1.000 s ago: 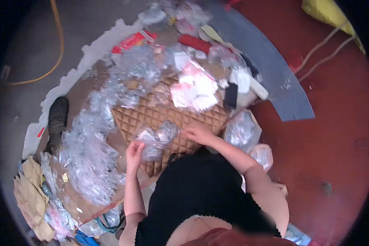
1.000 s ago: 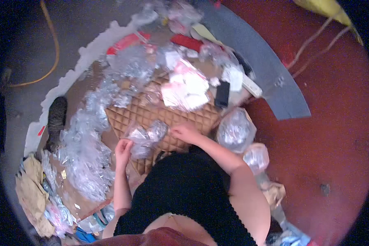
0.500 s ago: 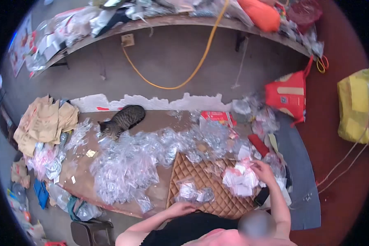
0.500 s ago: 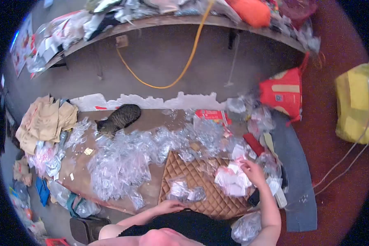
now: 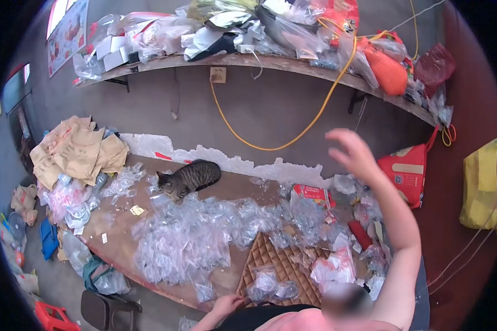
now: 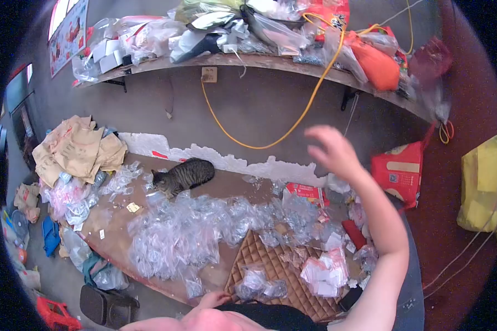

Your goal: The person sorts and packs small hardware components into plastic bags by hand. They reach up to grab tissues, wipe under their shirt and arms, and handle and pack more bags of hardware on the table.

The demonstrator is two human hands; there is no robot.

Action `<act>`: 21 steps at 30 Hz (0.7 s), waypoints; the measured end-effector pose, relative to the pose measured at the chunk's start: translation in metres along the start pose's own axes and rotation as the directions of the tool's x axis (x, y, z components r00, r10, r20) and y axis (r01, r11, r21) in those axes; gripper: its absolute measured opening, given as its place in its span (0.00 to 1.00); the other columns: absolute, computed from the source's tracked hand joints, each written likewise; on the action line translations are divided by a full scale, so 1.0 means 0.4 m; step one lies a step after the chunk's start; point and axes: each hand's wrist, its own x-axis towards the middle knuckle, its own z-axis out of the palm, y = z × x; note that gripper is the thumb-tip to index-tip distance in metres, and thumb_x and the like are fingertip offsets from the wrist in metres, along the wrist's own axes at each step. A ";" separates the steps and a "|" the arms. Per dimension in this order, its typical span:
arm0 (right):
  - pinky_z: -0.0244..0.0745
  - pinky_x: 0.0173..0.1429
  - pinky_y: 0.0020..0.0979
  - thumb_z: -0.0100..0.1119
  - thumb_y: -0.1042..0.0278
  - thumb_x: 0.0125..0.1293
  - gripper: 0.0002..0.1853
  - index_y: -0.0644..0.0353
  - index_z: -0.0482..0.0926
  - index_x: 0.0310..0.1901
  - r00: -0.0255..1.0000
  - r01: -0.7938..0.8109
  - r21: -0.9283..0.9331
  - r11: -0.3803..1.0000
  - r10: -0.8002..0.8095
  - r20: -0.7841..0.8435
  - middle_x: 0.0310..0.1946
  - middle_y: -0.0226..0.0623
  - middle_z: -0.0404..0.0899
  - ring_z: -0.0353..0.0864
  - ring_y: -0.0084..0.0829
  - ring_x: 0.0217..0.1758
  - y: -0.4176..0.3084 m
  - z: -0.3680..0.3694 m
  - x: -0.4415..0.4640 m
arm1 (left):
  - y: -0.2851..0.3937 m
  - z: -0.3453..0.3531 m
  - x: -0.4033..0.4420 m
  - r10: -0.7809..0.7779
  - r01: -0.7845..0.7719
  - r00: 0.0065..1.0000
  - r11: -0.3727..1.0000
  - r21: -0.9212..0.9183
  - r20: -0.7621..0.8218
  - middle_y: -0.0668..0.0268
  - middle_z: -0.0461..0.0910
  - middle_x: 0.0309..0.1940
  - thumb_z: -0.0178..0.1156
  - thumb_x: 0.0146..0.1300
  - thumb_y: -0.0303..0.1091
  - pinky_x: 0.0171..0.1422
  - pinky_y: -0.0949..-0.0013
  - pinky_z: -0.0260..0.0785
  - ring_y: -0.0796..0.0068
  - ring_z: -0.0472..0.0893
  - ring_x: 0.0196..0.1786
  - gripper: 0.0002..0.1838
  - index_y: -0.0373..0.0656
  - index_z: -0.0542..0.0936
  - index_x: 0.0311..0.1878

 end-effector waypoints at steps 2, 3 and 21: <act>0.74 0.52 0.29 0.62 0.69 0.62 0.16 0.58 0.78 0.52 0.988 0.042 0.066 0.997 -0.031 -0.152 0.50 0.37 0.79 0.78 0.28 0.50 -0.009 -0.051 0.166 | -0.074 0.030 0.025 0.048 -0.049 0.998 0.998 0.031 0.032 0.56 0.84 0.39 0.61 0.63 0.45 0.47 0.59 0.75 0.55 0.83 0.43 0.15 0.51 0.83 0.49; 0.74 0.51 0.28 0.62 0.69 0.64 0.15 0.59 0.78 0.52 0.970 0.064 0.119 0.991 -0.034 -0.242 0.46 0.36 0.80 0.79 0.26 0.47 -0.010 -0.072 0.255 | -0.127 0.059 0.045 0.089 -0.093 0.993 0.994 0.058 0.075 0.56 0.84 0.40 0.61 0.62 0.46 0.47 0.59 0.75 0.55 0.83 0.43 0.15 0.52 0.83 0.50; 0.76 0.57 0.43 0.65 0.56 0.57 0.36 0.61 0.65 0.65 0.858 -0.393 -0.478 0.786 0.126 -0.498 0.56 0.52 0.77 0.79 0.46 0.58 0.170 -0.044 1.149 | -0.173 -0.068 0.413 -0.020 0.054 0.997 0.863 -0.502 0.072 0.62 0.85 0.40 0.62 0.65 0.42 0.49 0.64 0.75 0.66 0.84 0.43 0.15 0.45 0.82 0.50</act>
